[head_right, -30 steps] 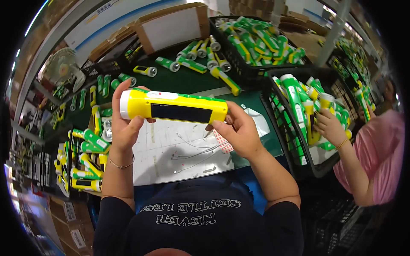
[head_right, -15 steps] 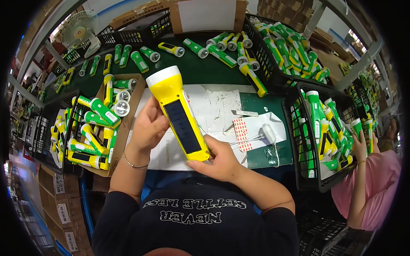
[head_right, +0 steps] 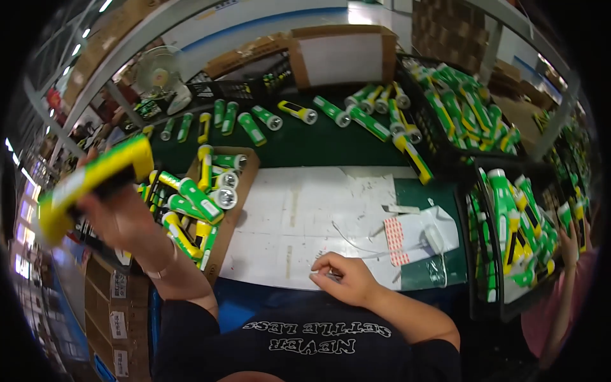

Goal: Inspecting and labeling flashlights at an assembly line workstation.

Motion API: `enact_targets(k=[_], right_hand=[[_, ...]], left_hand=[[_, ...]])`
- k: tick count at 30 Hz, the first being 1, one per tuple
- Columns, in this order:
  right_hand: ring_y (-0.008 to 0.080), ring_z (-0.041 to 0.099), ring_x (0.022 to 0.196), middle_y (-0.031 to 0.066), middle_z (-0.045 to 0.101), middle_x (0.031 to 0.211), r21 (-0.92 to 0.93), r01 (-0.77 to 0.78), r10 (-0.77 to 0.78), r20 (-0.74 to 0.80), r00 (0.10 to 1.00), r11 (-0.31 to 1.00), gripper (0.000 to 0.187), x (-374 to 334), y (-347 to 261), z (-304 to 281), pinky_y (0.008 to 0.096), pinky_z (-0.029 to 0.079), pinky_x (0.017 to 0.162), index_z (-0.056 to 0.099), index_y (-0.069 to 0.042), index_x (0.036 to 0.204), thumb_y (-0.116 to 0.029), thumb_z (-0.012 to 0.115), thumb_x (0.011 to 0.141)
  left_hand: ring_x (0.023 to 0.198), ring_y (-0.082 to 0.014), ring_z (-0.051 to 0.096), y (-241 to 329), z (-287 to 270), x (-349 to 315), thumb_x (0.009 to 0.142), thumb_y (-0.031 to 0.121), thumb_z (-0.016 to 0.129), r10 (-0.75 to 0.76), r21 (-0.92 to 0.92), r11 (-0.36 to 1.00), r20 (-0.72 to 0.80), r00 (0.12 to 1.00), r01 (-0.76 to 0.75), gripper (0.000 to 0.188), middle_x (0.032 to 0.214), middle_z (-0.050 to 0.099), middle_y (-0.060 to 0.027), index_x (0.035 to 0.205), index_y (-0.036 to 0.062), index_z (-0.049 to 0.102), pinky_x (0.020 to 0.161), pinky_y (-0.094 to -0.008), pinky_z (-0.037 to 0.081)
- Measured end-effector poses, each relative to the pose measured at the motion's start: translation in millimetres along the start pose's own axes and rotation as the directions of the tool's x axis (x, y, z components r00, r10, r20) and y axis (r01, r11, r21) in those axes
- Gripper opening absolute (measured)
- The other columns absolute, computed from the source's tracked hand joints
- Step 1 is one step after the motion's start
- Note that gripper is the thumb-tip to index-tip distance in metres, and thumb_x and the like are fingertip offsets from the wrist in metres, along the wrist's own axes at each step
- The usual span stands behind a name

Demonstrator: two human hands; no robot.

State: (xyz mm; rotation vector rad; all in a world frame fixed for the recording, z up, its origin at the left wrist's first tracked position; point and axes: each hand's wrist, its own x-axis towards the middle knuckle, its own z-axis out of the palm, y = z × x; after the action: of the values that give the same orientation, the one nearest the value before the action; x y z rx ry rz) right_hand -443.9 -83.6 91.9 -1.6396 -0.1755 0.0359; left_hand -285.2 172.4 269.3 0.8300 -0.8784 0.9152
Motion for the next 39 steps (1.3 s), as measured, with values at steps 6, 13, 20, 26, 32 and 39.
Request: enact_targets(k=[6, 13, 20, 26, 32, 39], right_hand=[[0.0022, 0.050, 0.064, 0.0005, 0.059, 0.074, 0.109, -0.082, 0.075, 0.066, 0.995, 0.991, 0.016, 8.5, 15.5, -10.0, 0.0174, 0.040, 0.057, 0.058, 0.001, 0.093, -0.013, 0.061, 0.085], [0.0080, 0.057, 0.071, 0.0044, 0.060, 0.078, 0.231, -0.108, 0.093, 0.073, 0.993, 0.967, 0.014, 37.3, 19.5, -19.2, 0.0209, 0.045, 0.064, 0.056, 0.002, 0.094, -0.011, 0.056, 0.089], [0.0080, 0.057, 0.071, 0.0053, 0.062, 0.077, 0.203, -0.125, 0.124, 0.020, 0.992, 0.971, 0.016, 58.3, 23.6, -30.9, 0.0204, 0.044, 0.065, 0.056, 0.002, 0.094, -0.013, 0.055, 0.090], [0.0084, 0.057, 0.070, 0.0052, 0.061, 0.077, 0.165, -0.142, 0.150, -0.035, 0.988, 0.976, 0.014, 59.3, 30.7, -41.9, 0.0204, 0.044, 0.065, 0.056, 0.002, 0.094, -0.011, 0.054, 0.090], [0.0101, 0.058, 0.072, 0.0059, 0.061, 0.079, 0.241, -0.203, 0.199, 0.041, 0.979, 0.949, 0.014, 74.1, 33.6, -37.6, 0.0215, 0.045, 0.069, 0.055, 0.002, 0.094, -0.011, 0.053, 0.090], [0.0100, 0.059, 0.074, 0.0060, 0.061, 0.080, 0.293, -0.176, 0.181, 0.010, 0.983, 0.940, 0.013, 66.0, 42.2, -43.6, 0.0220, 0.046, 0.069, 0.055, 0.003, 0.094, -0.009, 0.053, 0.090]], left_hand=[[0.090, -0.0210, 0.051, -74.1, -18.7, 145.7, 0.092, 0.031, 0.053, 0.093, 0.556, 0.823, 0.067, 0.993, -0.115, 0.034, 0.104, 0.053, -0.0092, 0.114, 0.0058, 0.046, 0.083, -0.0325, 0.040], [0.088, -0.0250, 0.057, -110.8, -25.0, 320.0, 0.078, 0.047, 0.062, 0.373, 0.632, -0.456, 0.775, 0.509, -0.627, 0.047, 0.091, 0.062, -0.0042, 0.114, 0.0173, 0.057, 0.079, -0.0408, 0.038], [0.108, -0.0367, 0.049, -177.6, 28.6, 304.0, 0.085, 0.017, 0.045, -0.040, 0.958, -0.200, 0.201, 0.979, -0.205, 0.031, 0.113, 0.054, -0.0199, 0.112, 0.0079, 0.054, 0.092, -0.0455, 0.040], [0.119, -0.0375, 0.042, -171.0, 6.7, 325.3, 0.084, 0.057, 0.035, -0.375, 0.666, 0.452, 0.745, 0.551, -0.593, 0.065, 0.124, 0.049, -0.0227, 0.124, 0.0066, 0.048, 0.100, -0.0471, 0.032], [0.113, -0.0378, 0.050, -171.5, 35.6, 305.9, 0.078, 0.068, 0.039, -0.330, 0.955, -0.240, 0.090, 0.940, -0.176, 0.074, 0.120, 0.052, -0.0243, 0.124, 0.0112, 0.050, 0.096, -0.0467, 0.036], [0.103, -0.0266, 0.057, -202.3, -8.1, 336.1, 0.083, 0.065, 0.037, -0.481, 0.883, -0.086, 0.368, 0.796, -0.461, 0.064, 0.114, 0.059, -0.0127, 0.122, 0.0167, 0.053, 0.089, -0.0325, 0.041]])
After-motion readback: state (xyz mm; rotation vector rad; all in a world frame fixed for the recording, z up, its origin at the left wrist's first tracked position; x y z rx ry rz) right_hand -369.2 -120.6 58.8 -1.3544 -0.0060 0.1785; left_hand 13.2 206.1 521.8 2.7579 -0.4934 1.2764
